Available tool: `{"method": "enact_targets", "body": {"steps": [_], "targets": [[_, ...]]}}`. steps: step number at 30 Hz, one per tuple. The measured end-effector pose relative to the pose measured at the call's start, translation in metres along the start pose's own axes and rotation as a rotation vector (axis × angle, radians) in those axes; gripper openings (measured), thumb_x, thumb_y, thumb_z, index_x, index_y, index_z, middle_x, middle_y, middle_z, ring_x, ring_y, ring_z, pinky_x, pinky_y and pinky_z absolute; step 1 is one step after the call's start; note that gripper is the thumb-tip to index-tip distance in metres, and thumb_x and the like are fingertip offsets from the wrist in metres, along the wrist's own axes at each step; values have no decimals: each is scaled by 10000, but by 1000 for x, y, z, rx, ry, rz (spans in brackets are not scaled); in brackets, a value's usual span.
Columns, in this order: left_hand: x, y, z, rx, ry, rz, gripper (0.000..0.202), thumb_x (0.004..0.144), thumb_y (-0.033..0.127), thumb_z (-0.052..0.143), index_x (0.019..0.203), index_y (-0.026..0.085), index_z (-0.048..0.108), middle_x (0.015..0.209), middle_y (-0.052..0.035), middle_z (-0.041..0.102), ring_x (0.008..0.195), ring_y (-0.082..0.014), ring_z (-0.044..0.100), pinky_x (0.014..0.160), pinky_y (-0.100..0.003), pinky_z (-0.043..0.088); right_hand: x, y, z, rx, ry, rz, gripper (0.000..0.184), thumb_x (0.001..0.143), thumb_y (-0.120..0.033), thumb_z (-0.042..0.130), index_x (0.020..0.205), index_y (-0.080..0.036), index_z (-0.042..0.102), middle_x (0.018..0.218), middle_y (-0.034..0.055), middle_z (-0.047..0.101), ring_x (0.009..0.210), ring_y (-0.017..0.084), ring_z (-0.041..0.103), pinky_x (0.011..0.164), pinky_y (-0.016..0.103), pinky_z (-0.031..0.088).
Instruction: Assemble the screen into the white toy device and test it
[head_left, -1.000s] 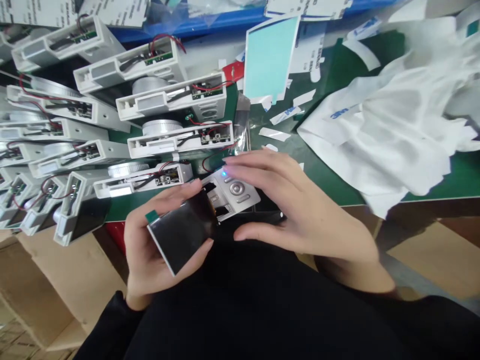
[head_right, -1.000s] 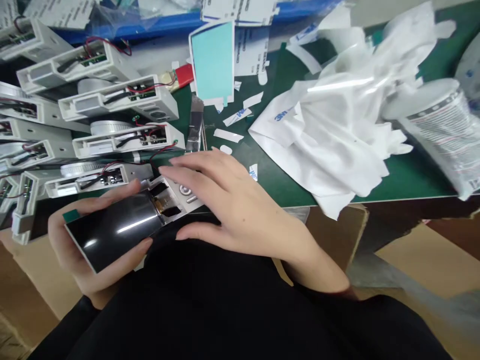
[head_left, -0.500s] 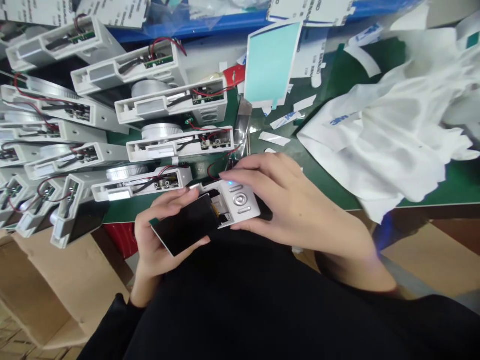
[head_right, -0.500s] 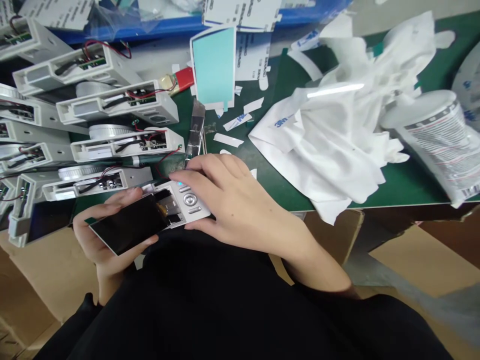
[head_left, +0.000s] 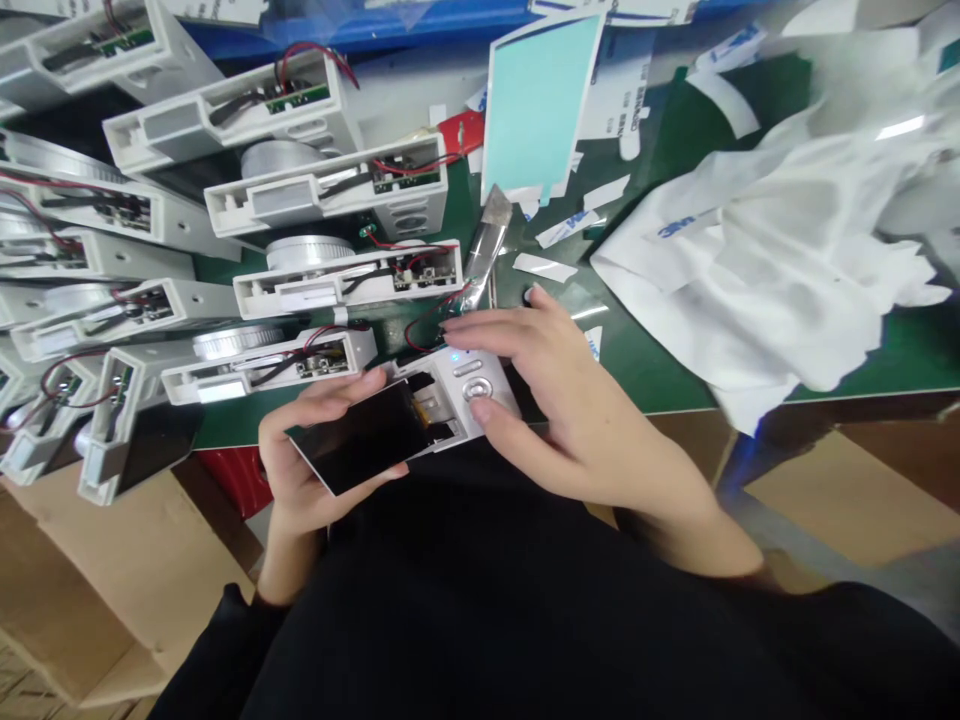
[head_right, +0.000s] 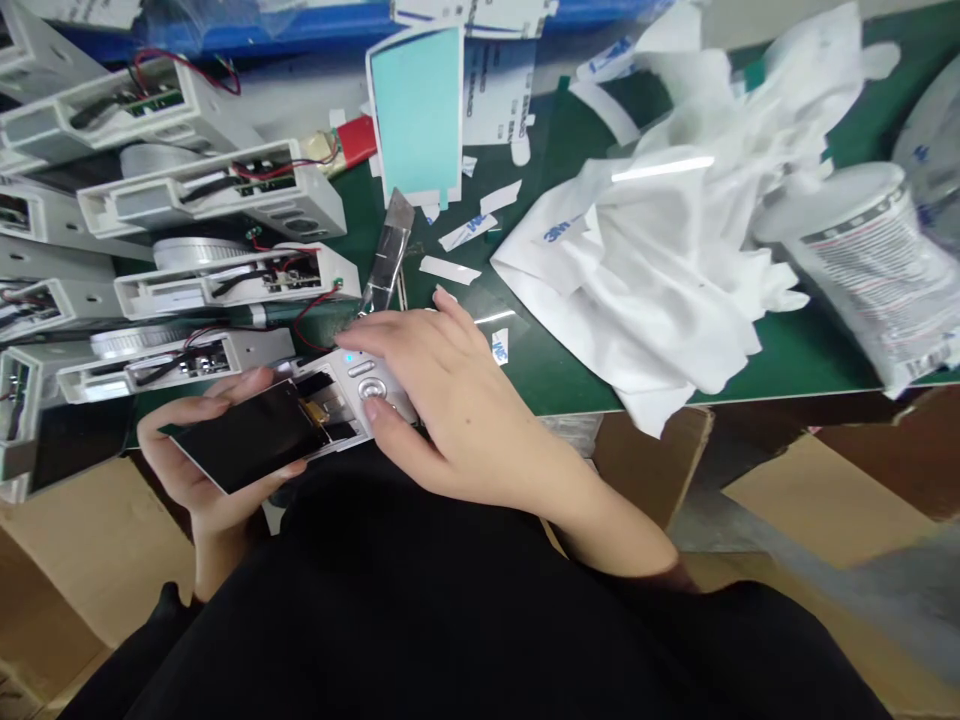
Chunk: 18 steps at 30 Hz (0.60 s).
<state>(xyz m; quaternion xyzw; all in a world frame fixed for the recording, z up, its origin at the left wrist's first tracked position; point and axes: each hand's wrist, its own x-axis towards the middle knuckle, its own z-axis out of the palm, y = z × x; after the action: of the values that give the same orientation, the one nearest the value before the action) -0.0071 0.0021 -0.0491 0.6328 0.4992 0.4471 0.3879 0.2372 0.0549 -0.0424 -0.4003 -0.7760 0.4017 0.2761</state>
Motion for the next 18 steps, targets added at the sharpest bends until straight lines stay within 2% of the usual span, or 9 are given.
{"method": "enact_targets", "body": {"steps": [3, 8, 14, 18], "targets": [[1, -5, 1, -79, -3, 41, 728, 682, 157, 934, 1292, 322, 572, 1309, -20, 740, 1246, -252, 688, 1100, -476, 561, -1, 0, 1, 57, -11, 33, 380, 964, -224, 534, 1335, -147, 507, 1333, 131, 660, 1310, 235, 594, 1273, 532, 209], [3, -6, 1, -108, -25, 41, 767, 685, 106, 921, 1323, 352, 574, 1329, -4, 727, 1261, -252, 681, 1106, -470, 559, -4, -1, -1, 110, -63, 50, 464, 956, -257, 594, 1388, -174, 444, 1390, 125, 602, 1359, 244, 548, 1303, 518, 134], [9, -12, -2, -148, -102, 160, 889, 616, 65, 954, 1376, 295, 554, 1413, 20, 680, 1306, -196, 650, 1156, -331, 508, -4, -4, -2, 208, -67, 153, 412, 974, -258, 608, 1358, -248, 461, 1378, 60, 618, 1324, 239, 583, 1311, 552, 131], [8, -12, -1, -212, -103, 114, 866, 623, 44, 943, 1359, 292, 562, 1412, 20, 679, 1320, -215, 640, 1146, -362, 525, -4, -4, -2, 177, -86, 140, 493, 960, -244, 608, 1417, -231, 420, 1401, 65, 592, 1317, 234, 582, 1320, 564, 100]]}}
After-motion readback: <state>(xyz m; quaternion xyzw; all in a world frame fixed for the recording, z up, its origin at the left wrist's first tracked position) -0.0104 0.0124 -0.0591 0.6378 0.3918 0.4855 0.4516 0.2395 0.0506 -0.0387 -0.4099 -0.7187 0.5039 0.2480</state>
